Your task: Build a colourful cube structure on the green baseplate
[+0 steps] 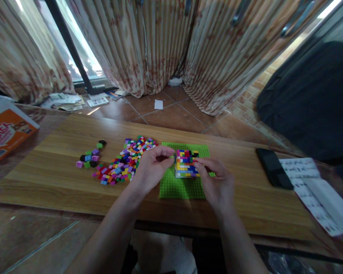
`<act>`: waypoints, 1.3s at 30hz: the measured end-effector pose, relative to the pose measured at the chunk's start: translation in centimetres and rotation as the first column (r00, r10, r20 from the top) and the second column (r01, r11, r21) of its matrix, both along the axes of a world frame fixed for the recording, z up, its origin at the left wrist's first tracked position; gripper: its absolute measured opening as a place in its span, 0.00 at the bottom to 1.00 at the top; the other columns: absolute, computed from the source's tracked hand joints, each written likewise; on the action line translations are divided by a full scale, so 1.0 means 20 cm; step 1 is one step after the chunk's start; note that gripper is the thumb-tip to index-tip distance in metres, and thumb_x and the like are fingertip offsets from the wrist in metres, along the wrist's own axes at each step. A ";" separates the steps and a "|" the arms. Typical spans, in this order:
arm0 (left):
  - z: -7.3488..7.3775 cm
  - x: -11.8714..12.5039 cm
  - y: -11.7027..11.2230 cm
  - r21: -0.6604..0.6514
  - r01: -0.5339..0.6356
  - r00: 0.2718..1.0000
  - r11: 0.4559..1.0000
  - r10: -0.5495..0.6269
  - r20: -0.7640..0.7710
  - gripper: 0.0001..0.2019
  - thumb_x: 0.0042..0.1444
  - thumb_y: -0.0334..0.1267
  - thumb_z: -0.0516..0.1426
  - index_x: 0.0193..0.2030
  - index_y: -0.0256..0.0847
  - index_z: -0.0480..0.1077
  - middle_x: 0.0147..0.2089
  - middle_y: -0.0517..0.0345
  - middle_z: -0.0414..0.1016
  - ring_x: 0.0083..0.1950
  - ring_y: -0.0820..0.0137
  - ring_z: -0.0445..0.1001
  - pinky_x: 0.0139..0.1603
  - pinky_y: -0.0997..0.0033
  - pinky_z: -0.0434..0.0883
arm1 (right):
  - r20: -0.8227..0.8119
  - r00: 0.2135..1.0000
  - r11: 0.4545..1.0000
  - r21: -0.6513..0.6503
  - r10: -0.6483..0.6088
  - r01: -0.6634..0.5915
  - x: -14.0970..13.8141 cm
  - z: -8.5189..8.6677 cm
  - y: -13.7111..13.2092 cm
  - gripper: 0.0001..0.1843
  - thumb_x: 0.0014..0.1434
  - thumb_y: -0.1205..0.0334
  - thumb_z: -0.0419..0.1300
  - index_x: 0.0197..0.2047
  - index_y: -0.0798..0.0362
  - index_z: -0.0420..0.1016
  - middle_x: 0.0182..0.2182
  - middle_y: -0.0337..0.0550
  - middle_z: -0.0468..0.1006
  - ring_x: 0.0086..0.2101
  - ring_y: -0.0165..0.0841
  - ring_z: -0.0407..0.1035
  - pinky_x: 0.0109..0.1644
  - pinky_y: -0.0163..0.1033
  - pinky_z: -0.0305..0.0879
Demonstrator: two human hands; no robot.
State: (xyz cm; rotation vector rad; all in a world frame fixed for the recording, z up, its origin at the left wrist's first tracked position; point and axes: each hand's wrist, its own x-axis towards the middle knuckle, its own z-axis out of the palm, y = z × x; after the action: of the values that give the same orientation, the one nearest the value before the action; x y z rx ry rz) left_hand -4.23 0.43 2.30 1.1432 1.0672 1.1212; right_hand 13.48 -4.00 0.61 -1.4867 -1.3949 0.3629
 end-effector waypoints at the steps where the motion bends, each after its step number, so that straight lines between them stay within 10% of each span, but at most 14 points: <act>1: 0.00 0.00 0.00 -0.008 -0.009 1.000 1.000 0.009 -0.017 0.08 0.44 0.28 0.62 0.33 0.37 0.75 0.30 0.61 0.76 0.32 0.73 0.71 0.39 0.71 0.69 | 0.046 0.999 1.000 -0.010 0.013 -0.013 -0.01 -0.01 0.00 0.07 0.57 0.58 0.62 0.36 0.47 0.82 0.36 0.42 0.79 0.37 0.34 0.72 0.42 0.42 0.69; 11: 0.00 -0.02 0.00 -0.014 0.004 0.998 1.000 -0.005 -0.067 0.07 0.44 0.29 0.62 0.34 0.37 0.75 0.31 0.60 0.76 0.34 0.72 0.72 0.42 0.69 0.70 | 0.282 0.957 0.997 -0.027 -0.064 0.075 -0.01 -0.06 0.03 0.06 0.55 0.57 0.64 0.34 0.48 0.83 0.40 0.46 0.75 0.42 0.39 0.69 0.46 0.47 0.66; 39: 0.00 -0.03 0.00 0.005 0.011 0.993 1.000 -0.010 -0.117 0.07 0.45 0.29 0.61 0.34 0.37 0.75 0.32 0.59 0.77 0.35 0.71 0.72 0.42 0.68 0.69 | -0.248 0.952 0.947 -0.305 -0.179 0.099 -0.01 -0.08 0.06 0.23 0.49 0.48 0.66 0.44 0.55 0.79 0.36 0.48 0.81 0.34 0.37 0.75 0.39 0.45 0.73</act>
State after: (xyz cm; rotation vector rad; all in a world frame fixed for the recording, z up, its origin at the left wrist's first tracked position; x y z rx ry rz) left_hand -4.83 0.46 2.23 1.2298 1.1469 1.0604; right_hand 13.30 -2.84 -1.08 -1.6893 -1.0399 0.6784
